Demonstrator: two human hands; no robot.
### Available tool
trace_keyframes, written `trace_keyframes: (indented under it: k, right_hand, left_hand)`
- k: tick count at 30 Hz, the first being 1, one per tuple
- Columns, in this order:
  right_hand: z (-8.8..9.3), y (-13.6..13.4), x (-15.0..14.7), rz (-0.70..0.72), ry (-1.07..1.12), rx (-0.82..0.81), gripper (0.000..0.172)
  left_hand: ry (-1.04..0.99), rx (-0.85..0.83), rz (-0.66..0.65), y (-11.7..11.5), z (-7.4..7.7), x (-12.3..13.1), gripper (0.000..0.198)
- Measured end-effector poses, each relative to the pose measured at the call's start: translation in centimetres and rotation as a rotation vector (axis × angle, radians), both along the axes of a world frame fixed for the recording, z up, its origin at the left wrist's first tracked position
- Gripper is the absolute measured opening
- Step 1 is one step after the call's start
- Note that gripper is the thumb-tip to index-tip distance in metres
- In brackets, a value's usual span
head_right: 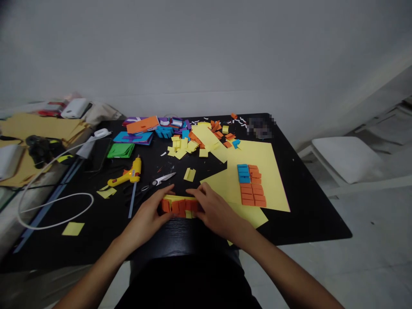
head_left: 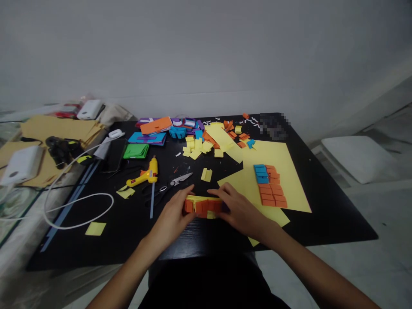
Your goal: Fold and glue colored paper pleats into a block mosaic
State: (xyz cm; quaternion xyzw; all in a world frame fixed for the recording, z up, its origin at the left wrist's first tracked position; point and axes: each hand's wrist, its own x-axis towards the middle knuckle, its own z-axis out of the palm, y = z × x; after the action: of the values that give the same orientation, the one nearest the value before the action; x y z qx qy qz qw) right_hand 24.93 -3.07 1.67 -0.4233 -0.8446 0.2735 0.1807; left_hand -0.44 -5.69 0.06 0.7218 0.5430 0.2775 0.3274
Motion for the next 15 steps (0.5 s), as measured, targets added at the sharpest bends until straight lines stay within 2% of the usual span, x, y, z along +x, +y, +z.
trace_keyframes:
  k: [2, 4, 6, 9, 12, 15]
  right_hand:
    - [0.1, -0.4, -0.1, 0.026, 0.042, 0.105, 0.044]
    - [-0.2, -1.0, -0.1, 0.033, 0.069, 0.224, 0.026]
    - [-0.8, -1.5, -0.1, 0.05, 0.103, 0.311, 0.015]
    - [-1.7, -1.8, 0.0, 0.088, 0.185, 0.336, 0.016]
    - [-2.5, -1.9, 0.2, 0.083, 0.209, 0.335, 0.023]
    - [-2.9, -1.7, 0.4, 0.078, 0.189, 0.374, 0.032]
  left_hand:
    - [-0.032, 0.019, -0.034, -0.3, 0.7, -0.3, 0.045]
    - [-0.031, 0.109, -0.058, -0.6, 0.9, -0.6, 0.027]
    - [-0.006, 0.246, -0.07, -0.9, 0.5, -0.9, 0.024]
    - [0.044, 0.367, -0.094, -1.4, -0.5, -1.3, 0.024]
    - [0.082, 0.319, -0.138, -1.8, -0.8, -1.5, 0.026]
    - [0.099, 0.273, -0.198, -2.0, -0.3, -1.5, 0.038]
